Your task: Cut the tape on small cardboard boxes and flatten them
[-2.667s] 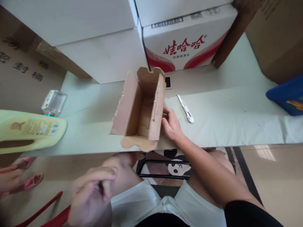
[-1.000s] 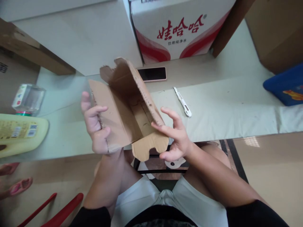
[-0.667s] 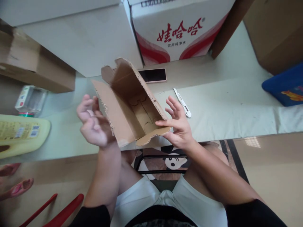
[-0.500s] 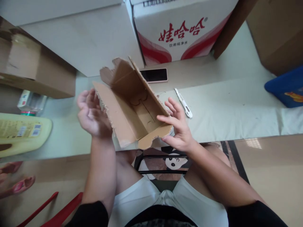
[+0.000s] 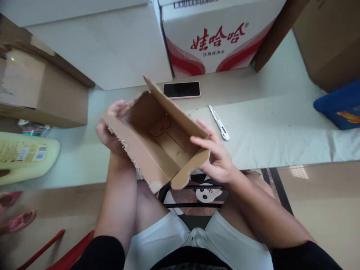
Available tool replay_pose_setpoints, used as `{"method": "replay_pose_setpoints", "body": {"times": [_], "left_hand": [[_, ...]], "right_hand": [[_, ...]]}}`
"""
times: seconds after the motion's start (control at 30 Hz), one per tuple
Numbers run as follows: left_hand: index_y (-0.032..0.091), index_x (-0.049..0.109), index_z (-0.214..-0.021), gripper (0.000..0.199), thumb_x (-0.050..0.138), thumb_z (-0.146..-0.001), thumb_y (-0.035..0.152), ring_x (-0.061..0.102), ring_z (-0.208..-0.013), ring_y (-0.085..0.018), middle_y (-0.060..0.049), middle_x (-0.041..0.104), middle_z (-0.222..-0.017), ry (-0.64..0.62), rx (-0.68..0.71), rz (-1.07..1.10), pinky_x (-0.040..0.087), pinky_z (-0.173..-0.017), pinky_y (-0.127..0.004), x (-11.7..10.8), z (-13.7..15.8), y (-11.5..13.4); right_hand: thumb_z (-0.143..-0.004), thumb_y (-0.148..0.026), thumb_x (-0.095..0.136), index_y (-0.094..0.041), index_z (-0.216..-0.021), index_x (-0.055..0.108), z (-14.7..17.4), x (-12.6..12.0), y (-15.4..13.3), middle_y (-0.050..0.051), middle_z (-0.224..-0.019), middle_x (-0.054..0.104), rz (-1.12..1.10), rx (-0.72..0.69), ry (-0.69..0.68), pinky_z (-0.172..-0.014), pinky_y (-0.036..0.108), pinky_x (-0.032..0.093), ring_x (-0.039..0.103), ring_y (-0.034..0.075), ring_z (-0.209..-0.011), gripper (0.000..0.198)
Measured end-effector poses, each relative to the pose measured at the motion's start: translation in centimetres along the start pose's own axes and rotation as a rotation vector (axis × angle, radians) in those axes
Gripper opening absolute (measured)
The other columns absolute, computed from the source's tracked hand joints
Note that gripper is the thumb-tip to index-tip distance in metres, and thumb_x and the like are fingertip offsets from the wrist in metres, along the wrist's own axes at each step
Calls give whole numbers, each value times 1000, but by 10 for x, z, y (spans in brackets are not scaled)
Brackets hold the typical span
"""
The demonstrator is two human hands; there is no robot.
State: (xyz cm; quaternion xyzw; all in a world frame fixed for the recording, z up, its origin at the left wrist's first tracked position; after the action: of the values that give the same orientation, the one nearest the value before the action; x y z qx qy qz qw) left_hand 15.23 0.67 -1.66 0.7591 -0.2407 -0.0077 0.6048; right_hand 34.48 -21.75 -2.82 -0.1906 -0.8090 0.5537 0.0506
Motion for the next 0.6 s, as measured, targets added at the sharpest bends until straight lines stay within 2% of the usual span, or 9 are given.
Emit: {"method": "replay_pose_setpoints", "body": {"times": [0.07, 0.17, 0.3, 0.43, 0.47, 0.5, 0.53, 0.6], "left_hand": [[23, 74, -98, 49, 53, -87, 65, 69, -110, -25, -8, 76, -108, -5, 28, 87, 51, -108, -43, 2, 5, 3], [23, 76, -86, 40, 58, -89, 58, 69, -105, -23, -7, 77, -100, 2, 88, 32, 52, -104, -40, 3, 9, 3], [25, 77, -83, 24, 65, -90, 44, 68, -99, -20, -4, 75, -94, -8, 174, -29, 52, -101, -36, 3, 10, -2], [25, 76, -82, 25, 71, -88, 48, 67, -92, -17, -2, 73, -87, 14, 151, -85, 51, -92, -31, -1, 8, -7], [24, 75, -82, 26, 72, -87, 50, 66, -90, -16, -2, 72, -86, 21, 131, -105, 51, -88, -29, -3, 8, -9], [24, 74, -83, 27, 74, -85, 51, 65, -87, -16, -2, 71, -85, 30, 110, -126, 51, -85, -28, -4, 8, -11], [24, 73, -85, 30, 76, -83, 53, 64, -83, -15, -1, 69, -84, 46, 98, -147, 51, -81, -28, -5, 8, -12], [23, 71, -90, 38, 78, -79, 58, 60, -76, -14, -1, 65, -81, 87, 103, -187, 50, -77, -27, -6, 7, -14]], "right_hand": [[-92, -60, 62, -45, -143, 58, 0, -1, 6, 1, -150, 54, 43, 12, 121, -123, 64, 39, 51, 34, -143, 53], [-97, -58, 54, -42, -151, 48, 0, -2, 20, 2, -150, 55, 125, 94, 246, -124, 60, 37, 53, 32, -140, 57], [-95, -54, 58, -45, -156, 37, 0, 3, 29, 0, -160, 46, 161, 141, 263, -127, 59, 35, 45, 31, -148, 65], [-94, -51, 59, -56, -159, 10, -2, 12, 23, -1, -157, 47, 32, 60, 286, -123, 61, 39, 50, 29, -144, 81], [-94, -50, 59, -56, -159, 7, -3, 13, 21, -1, -155, 49, 17, 49, 290, -122, 61, 41, 52, 28, -142, 83], [-94, -49, 59, -55, -159, 11, -4, 12, 19, 0, -152, 52, 21, 44, 289, -121, 60, 42, 53, 28, -140, 81], [-95, -48, 59, -52, -157, 20, -5, 11, 17, 1, -149, 55, 43, 41, 283, -121, 60, 41, 54, 28, -139, 74], [-96, -46, 58, -46, -144, 49, -7, 8, 15, 2, -143, 59, 99, 25, 249, -122, 61, 38, 54, 29, -139, 50]]}}
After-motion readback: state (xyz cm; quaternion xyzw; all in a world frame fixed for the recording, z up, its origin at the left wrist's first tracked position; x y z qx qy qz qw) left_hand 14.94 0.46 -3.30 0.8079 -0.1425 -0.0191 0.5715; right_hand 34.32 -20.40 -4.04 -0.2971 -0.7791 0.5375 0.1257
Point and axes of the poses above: each hand's wrist, its own z-axis away from the middle knuckle, its own x-axis out of the palm, y = z × x, the point moved 3 cm from there along -z, towards the middle knuckle
